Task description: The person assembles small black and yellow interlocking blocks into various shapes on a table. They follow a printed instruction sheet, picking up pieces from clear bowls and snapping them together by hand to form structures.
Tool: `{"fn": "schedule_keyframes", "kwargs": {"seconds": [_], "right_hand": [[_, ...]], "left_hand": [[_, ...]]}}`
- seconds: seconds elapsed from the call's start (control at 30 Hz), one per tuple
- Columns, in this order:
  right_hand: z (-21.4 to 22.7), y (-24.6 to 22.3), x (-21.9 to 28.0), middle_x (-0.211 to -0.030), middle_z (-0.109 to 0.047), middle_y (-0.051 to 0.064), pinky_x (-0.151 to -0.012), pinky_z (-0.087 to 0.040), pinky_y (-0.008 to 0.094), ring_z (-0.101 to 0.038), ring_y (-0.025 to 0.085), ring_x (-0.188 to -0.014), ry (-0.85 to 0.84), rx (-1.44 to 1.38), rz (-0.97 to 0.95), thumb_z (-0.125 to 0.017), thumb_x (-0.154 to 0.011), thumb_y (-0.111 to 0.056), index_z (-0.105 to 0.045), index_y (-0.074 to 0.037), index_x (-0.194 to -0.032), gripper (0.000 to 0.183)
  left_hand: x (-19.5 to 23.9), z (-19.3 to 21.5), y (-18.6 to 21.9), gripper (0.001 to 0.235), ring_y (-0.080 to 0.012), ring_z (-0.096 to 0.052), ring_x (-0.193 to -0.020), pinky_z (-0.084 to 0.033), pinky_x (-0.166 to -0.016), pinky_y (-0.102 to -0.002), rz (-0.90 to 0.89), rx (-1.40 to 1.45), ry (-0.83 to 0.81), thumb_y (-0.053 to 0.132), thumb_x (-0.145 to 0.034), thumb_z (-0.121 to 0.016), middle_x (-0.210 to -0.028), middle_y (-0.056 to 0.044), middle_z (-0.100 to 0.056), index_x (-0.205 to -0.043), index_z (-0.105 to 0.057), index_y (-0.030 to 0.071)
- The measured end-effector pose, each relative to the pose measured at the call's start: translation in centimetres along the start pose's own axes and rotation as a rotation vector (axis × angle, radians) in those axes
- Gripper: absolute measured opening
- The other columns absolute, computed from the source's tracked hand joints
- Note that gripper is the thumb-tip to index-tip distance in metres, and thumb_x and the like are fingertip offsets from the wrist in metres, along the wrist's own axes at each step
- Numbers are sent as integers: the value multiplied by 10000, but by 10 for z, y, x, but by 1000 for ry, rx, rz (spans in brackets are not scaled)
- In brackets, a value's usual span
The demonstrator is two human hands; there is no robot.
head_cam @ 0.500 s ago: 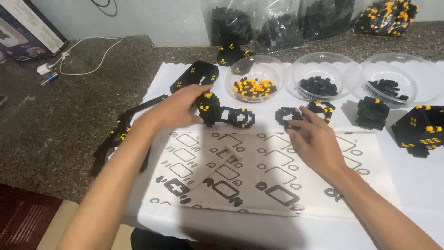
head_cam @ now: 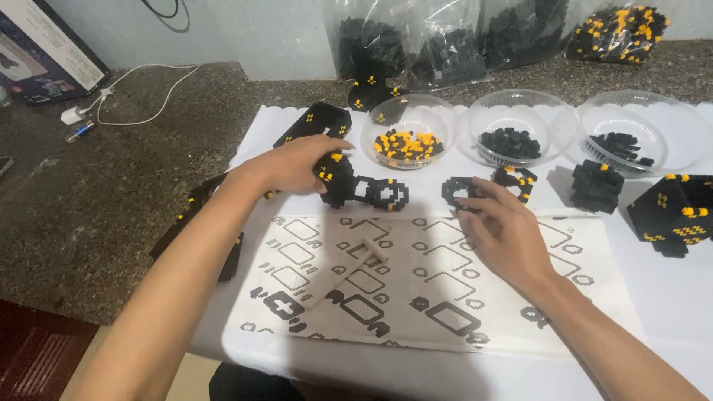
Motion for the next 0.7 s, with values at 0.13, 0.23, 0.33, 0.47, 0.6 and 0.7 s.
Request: {"fn": "schedule_keyframes", "kwargs": {"seconds": [0.13,0.23,0.33,0.47,0.6,0.7], "right_hand": [[-1,3,-2,-1308,-553,135,-1016,-425,394,-532,300,-1213,16,-12,9,-571,-903,-155,-669,-44,-1075,227],[-1,4,-2,-1292,-564,121,-1002,-444,389,-543,287,-1203,30,-26,41,-566,-912,-169,-670,-60,-1074,221],[3,4,-2,-1263,-581,111,-984,-458,373,-559,267,-1181,71,-32,62,-568,-913,-141,-675,-69,-1061,196],[9,-1,-4,-1188,-626,93,-894,-506,344,-607,245,-1095,101,-156,119,-605,-885,-130,-666,-78,-1080,210],[9,-9,4,-1207,-595,172,-807,-550,378,-610,288,-1049,49,-667,101,-699,-725,-90,-526,-40,-1272,575],[18,-23,8,-1320,-444,171,-795,-543,336,-557,262,-1079,114,-592,286,-771,-652,-82,-347,-55,-1397,858]], "left_hand": [[0,1,2,655,-322,-409,-1326,-355,-1068,-470,-7,6,-6,-74,-729,-670,-1361,-165,-510,-1344,-481,49],[-2,0,0,607,-321,-426,-1312,-370,-1058,-473,-22,-17,5,-52,-743,-667,-1343,-160,-527,-1320,-512,59],[1,3,1,597,-309,-434,-1309,-379,-1051,-459,0,-31,16,-29,-743,-680,-1339,-151,-533,-1311,-523,65],[10,16,13,587,-347,-497,-1239,-409,-1010,-466,-56,40,90,26,-732,-723,-1266,-184,-576,-1290,-543,32],[19,-6,48,699,-310,-613,-1020,-509,-895,-433,-244,581,139,230,-640,-812,-1052,-198,-653,-1264,-576,23],[9,-56,79,544,-302,-639,-1031,-505,-928,-420,-306,647,-29,212,-706,-782,-1013,-129,-689,-1224,-624,160]]}}
Point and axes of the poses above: each hand's wrist, its own x-axis away from the middle knuckle, its own z-axis out of the back of the hand, y = z × x, the point moved 7 cm from there along -x, towards the middle knuckle
